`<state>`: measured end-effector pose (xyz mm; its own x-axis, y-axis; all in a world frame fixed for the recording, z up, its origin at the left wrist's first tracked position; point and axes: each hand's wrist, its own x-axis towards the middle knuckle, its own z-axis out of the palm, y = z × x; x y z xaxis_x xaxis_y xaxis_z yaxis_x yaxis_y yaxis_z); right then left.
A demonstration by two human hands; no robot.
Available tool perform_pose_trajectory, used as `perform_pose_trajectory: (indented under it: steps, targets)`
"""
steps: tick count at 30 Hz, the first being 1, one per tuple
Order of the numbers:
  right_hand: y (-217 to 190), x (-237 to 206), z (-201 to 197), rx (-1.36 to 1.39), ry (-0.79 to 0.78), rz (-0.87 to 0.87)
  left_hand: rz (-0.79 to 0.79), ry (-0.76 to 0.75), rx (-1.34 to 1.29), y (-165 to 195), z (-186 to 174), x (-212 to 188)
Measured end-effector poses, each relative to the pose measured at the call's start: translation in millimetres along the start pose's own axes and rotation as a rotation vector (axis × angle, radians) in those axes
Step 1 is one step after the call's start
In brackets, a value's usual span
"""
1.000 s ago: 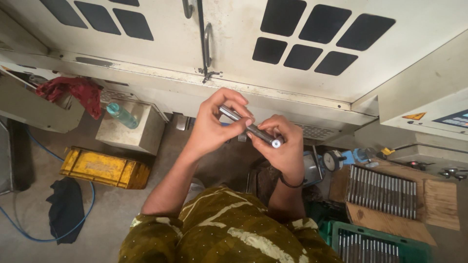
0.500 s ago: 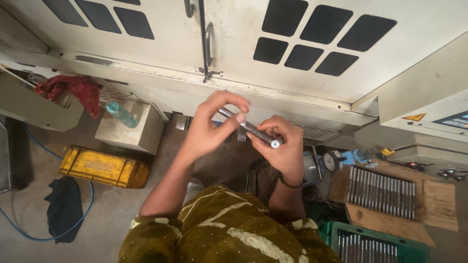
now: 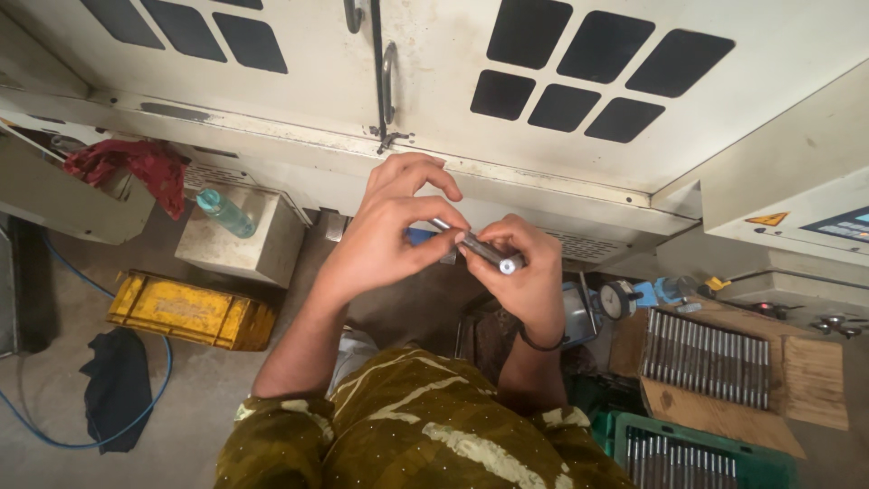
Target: The person inspects cylindrical metal rods by holding them in both hands, rotating them, and comparing them. They open a machine door to briefly place a rod inside, then close it and continue handling the rods.
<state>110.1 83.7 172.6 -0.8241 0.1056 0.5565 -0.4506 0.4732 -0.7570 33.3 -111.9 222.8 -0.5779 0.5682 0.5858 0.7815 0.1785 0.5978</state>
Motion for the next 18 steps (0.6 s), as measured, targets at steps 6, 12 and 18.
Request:
perform_pose_trajectory:
  steps: [6,12,18]
  targets:
    - [4,-2,-1,0.015,0.022,0.007,-0.011,0.023,-0.021,-2,2,-2]
    - [6,-3,0,0.027,0.040,0.052,-0.032,0.058,-0.059,-3,2,-5]
    - [6,-3,6,0.092,0.075,0.086,-0.022,0.097,-0.044,-3,3,-12]
